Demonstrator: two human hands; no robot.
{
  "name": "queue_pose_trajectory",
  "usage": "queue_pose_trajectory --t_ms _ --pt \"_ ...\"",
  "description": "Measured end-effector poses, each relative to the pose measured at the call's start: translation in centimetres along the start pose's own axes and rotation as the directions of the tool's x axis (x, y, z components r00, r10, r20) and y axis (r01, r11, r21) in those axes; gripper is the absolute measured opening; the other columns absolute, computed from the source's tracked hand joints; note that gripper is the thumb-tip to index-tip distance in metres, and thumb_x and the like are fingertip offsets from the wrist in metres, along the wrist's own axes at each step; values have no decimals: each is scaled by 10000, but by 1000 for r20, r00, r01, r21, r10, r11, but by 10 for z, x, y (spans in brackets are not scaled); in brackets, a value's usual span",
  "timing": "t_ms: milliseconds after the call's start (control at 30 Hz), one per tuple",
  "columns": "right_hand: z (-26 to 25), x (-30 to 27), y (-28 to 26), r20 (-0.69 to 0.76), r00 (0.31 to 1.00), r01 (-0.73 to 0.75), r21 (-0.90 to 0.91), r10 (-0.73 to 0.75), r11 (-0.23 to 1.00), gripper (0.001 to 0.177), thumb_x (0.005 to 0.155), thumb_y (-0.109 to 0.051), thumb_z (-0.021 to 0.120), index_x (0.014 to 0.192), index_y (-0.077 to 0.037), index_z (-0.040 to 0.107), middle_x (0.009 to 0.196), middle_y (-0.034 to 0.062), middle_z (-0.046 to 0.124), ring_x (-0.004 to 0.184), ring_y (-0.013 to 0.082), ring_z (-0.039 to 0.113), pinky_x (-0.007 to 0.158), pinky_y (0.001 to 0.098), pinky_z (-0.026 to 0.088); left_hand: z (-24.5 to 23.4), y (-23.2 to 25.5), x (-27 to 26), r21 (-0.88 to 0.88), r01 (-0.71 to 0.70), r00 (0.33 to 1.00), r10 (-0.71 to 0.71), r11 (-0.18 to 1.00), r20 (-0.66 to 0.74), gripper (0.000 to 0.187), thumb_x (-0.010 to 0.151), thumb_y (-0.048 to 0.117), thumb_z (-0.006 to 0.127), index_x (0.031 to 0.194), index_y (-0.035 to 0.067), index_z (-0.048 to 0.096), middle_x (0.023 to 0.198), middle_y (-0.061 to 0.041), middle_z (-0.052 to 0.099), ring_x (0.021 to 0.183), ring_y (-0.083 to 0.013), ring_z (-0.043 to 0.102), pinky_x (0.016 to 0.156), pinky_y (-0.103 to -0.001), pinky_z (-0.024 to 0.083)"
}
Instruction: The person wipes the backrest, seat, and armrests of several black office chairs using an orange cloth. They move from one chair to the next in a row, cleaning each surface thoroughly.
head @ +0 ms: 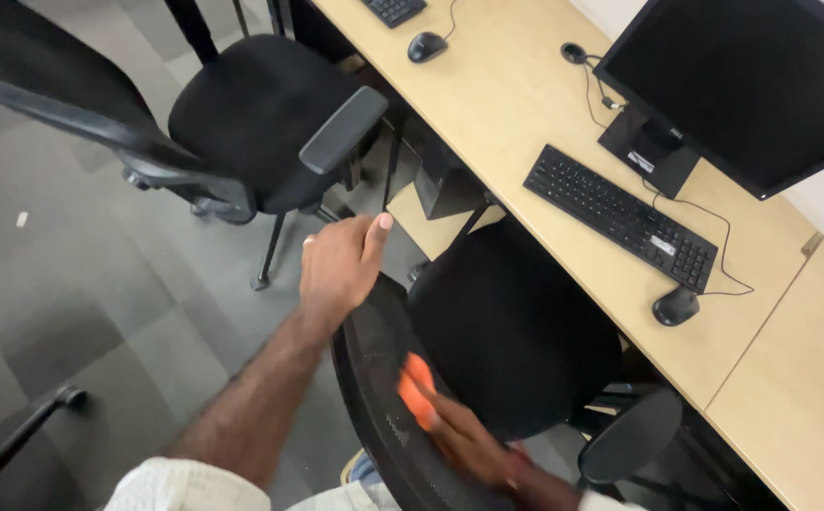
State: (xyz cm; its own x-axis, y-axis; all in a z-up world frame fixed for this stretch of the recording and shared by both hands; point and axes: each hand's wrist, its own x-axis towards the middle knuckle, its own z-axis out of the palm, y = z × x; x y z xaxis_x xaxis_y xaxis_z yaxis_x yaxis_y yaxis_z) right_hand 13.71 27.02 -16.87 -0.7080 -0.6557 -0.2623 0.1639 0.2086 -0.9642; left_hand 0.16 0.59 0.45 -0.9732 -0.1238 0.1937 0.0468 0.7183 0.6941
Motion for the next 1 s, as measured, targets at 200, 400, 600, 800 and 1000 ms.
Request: queue_pose_trajectory --t_ms 200,400,600,800,1000 --pt "-53 -78 123 -19 936 -342 190 352 920 577 1079 -339 448 1558 -20 416 1536 119 500 1415 178 463 1158 326 365 2 -2 2 21 43 998 -44 999 45 580 1055 501 386 791 44 625 772 -134 671 819 -389 641 802 -544 445" --pt "-42 -13 194 -145 942 -234 359 302 903 531 1098 -292 491 1543 -2 472 1419 100 597 1272 121 581 1060 281 463 5 -7 4 24 -18 1000 19 1000 -22 570 1052 504 387 821 55 650 833 -149 699 855 -417 643 767 -561 443" --pt "-4 120 75 -137 989 102 335 -59 937 553 1094 -304 448 1595 -82 371 1386 51 592 1229 116 579 1054 285 452 5 -10 3 -104 -3 1000 2 995 -9 527 1042 493 403 864 92 695 802 -155 707 809 -409 681 746 -510 508" --pt "42 95 -105 -151 949 263 -99 -275 960 572 1124 -289 443 1641 -69 334 1397 164 581 1303 227 566 1139 337 389 7 -15 4 31 -3 1000 3 999 6 533 1083 468 430 862 29 635 799 -208 657 826 -473 619 736 -550 468" --pt "28 -2 -63 18 993 119 22 -119 993 518 1142 -326 437 1560 -20 445 1511 204 469 1176 222 575 996 343 475 3 -11 1 -34 -62 998 61 997 -22 531 1087 471 425 886 46 671 810 -205 665 840 -458 634 721 -530 474"
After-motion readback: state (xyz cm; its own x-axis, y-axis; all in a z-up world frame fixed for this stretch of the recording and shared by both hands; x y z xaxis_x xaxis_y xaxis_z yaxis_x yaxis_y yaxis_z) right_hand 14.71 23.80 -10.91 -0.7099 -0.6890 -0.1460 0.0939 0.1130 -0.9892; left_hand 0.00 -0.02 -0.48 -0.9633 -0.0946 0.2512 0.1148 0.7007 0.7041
